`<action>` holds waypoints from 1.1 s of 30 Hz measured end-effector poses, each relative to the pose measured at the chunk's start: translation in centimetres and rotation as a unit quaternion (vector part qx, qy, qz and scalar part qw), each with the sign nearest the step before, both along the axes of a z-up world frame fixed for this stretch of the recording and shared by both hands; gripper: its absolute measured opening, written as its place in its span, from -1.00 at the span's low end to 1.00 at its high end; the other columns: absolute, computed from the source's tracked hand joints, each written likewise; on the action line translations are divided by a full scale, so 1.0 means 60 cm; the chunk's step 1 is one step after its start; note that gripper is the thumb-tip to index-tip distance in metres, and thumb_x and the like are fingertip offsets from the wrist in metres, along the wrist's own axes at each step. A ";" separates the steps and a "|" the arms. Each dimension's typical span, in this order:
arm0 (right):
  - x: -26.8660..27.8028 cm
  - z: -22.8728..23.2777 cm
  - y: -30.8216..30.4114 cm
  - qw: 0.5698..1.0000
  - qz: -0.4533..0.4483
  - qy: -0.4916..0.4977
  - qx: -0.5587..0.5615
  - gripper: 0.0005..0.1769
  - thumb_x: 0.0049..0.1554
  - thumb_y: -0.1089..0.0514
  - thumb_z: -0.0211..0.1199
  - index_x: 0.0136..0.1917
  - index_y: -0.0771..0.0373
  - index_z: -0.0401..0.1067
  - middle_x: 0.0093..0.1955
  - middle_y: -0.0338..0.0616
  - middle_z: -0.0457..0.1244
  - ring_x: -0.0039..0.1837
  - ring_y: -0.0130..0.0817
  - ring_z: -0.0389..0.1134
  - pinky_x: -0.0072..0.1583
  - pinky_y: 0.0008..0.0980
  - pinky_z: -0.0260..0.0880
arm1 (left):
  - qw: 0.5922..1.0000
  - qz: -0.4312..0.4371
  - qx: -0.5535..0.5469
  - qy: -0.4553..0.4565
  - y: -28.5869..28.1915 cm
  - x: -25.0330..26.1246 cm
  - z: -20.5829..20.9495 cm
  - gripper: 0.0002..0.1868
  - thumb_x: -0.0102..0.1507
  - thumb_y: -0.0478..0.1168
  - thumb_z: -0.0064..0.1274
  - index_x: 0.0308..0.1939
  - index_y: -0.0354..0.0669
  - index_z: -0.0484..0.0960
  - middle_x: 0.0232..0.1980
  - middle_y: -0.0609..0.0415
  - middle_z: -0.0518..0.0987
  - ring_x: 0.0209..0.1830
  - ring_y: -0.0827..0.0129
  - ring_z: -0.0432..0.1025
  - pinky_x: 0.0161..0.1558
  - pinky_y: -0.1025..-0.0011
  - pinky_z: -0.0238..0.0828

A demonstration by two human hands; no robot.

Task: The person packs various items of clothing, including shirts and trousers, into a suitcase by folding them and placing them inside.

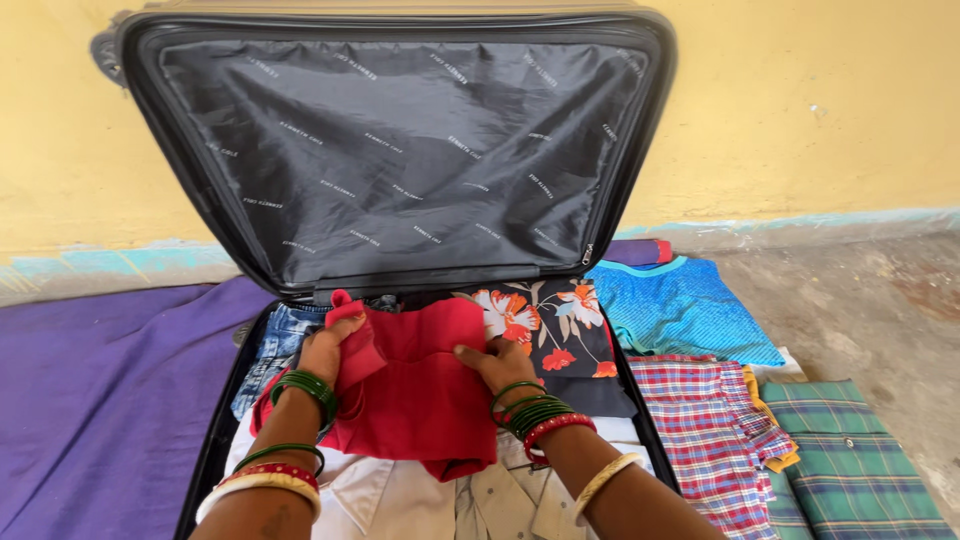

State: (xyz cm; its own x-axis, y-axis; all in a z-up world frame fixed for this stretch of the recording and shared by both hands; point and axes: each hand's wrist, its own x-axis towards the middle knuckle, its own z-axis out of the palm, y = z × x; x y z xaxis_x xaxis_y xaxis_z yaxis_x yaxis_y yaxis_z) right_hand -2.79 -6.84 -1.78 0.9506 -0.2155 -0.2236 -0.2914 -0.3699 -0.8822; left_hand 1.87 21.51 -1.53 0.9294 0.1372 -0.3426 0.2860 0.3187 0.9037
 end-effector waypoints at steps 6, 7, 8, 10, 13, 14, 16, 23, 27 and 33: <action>0.031 0.031 -0.050 0.992 0.068 -0.077 0.074 -0.34 -0.24 0.02 0.55 0.05 0.52 0.63 -0.02 0.15 0.48 0.05 -0.21 0.50 0.18 -0.36 0.43 | 0.989 -0.048 -0.127 0.061 -0.033 -0.021 0.053 -0.58 0.16 -0.03 0.19 0.07 -0.03 0.65 -0.08 0.11 0.68 -0.17 0.31 0.54 -0.03 0.32 0.47; 0.050 0.047 -0.083 0.995 0.029 -0.061 0.077 -0.35 -0.23 0.05 0.52 0.10 0.41 0.55 -0.02 0.08 0.47 0.05 -0.24 0.48 0.16 -0.36 0.43 | 0.989 -0.048 -0.126 0.061 -0.047 -0.020 0.059 -0.58 0.16 -0.03 0.19 0.07 -0.03 0.65 -0.08 0.11 0.68 -0.17 0.31 0.54 -0.03 0.32 0.47; 0.070 0.066 -0.118 0.996 -0.008 -0.046 0.079 -0.34 -0.23 0.08 0.48 0.15 0.31 0.46 -0.02 0.01 0.45 0.04 -0.27 0.45 0.13 -0.37 0.42 | 0.979 -0.090 -0.175 0.052 -0.061 -0.017 0.060 -0.57 0.17 -0.01 0.20 0.07 -0.05 0.60 -0.06 0.10 0.67 -0.13 0.28 0.56 0.02 0.23 0.50; 0.076 0.095 -0.194 0.990 -0.030 -0.052 0.125 -0.45 -0.24 0.14 0.42 0.06 0.37 0.56 -0.08 0.04 0.44 -0.05 -0.12 0.46 0.06 -0.20 0.49 | 0.965 -0.132 -0.223 0.043 -0.091 -0.007 0.044 -0.55 0.18 0.01 0.21 0.07 -0.07 0.55 -0.04 0.09 0.67 -0.09 0.24 0.57 0.06 0.14 0.52; 0.061 0.092 -0.296 0.995 -0.047 -0.034 0.087 -0.42 -0.18 0.06 0.42 0.08 0.43 0.57 -0.02 0.14 0.45 -0.04 -0.06 0.47 0.09 -0.14 0.47 | 0.983 -0.172 -0.071 -0.010 -0.151 0.041 0.000 -0.47 0.21 0.10 0.16 0.14 -0.12 0.69 0.13 0.08 0.73 0.09 0.30 0.57 0.17 0.28 0.40; 0.055 0.075 -0.317 0.997 -0.060 -0.004 0.047 -0.39 -0.16 0.00 0.46 0.09 0.43 0.60 0.01 0.13 0.47 -0.01 -0.10 0.48 0.13 -0.18 0.45 | 0.953 -0.223 0.188 -0.084 -0.164 0.048 -0.016 -0.49 0.24 0.14 0.15 0.07 -0.15 0.75 0.11 -0.05 0.71 0.14 0.16 0.55 0.21 0.24 0.39; 0.041 0.040 -0.344 0.997 -0.074 0.028 0.006 -0.36 -0.15 -0.05 0.50 0.09 0.43 0.63 0.03 0.12 0.48 0.03 -0.13 0.48 0.16 -0.21 0.43 | 0.851 -0.258 0.431 -0.154 -0.184 0.050 -0.029 -0.48 0.28 0.18 0.13 0.00 -0.17 0.82 0.10 -0.18 0.69 0.18 0.03 0.52 0.25 0.20 0.38; 0.018 0.020 -0.350 0.997 -0.039 0.055 0.043 -0.24 -0.12 -0.12 0.56 0.21 0.38 0.51 0.12 0.05 0.45 0.12 -0.19 0.46 0.22 -0.28 0.40 | 0.859 -0.073 0.505 0.039 -0.215 0.011 0.007 -0.39 0.04 0.08 0.29 0.11 -0.12 0.68 0.13 -0.21 0.64 0.19 -0.02 0.52 0.25 0.19 0.41; -0.004 0.047 -0.318 0.998 -0.017 -0.016 0.056 -0.22 -0.23 0.07 0.58 0.22 0.39 0.43 0.07 0.02 0.45 0.09 -0.17 0.50 0.18 -0.25 0.48 | 0.840 -0.073 0.536 0.042 -0.219 0.002 0.007 -0.47 0.09 0.06 0.24 0.11 0.02 0.71 0.13 -0.17 0.65 0.20 -0.01 0.52 0.26 0.18 0.41; -0.004 0.143 -0.307 0.992 0.031 -0.109 0.049 -0.24 -0.13 0.07 0.52 0.27 0.50 0.44 0.08 0.07 0.46 0.12 -0.18 0.49 0.21 -0.30 0.45 | 0.865 -0.087 0.494 0.025 -0.237 0.009 0.017 -0.53 0.10 0.06 0.22 0.05 0.06 0.77 0.06 -0.19 0.71 0.13 0.03 0.59 0.25 0.22 0.45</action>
State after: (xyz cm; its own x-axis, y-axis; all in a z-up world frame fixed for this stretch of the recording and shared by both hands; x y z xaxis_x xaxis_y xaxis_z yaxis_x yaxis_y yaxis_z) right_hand -3.04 -25.28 6.80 0.9894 -0.1422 -0.0282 -0.0690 -0.2914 -0.9541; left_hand 2.44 7.31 -0.51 0.9529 0.2456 -0.1779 0.2983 -0.6538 0.6953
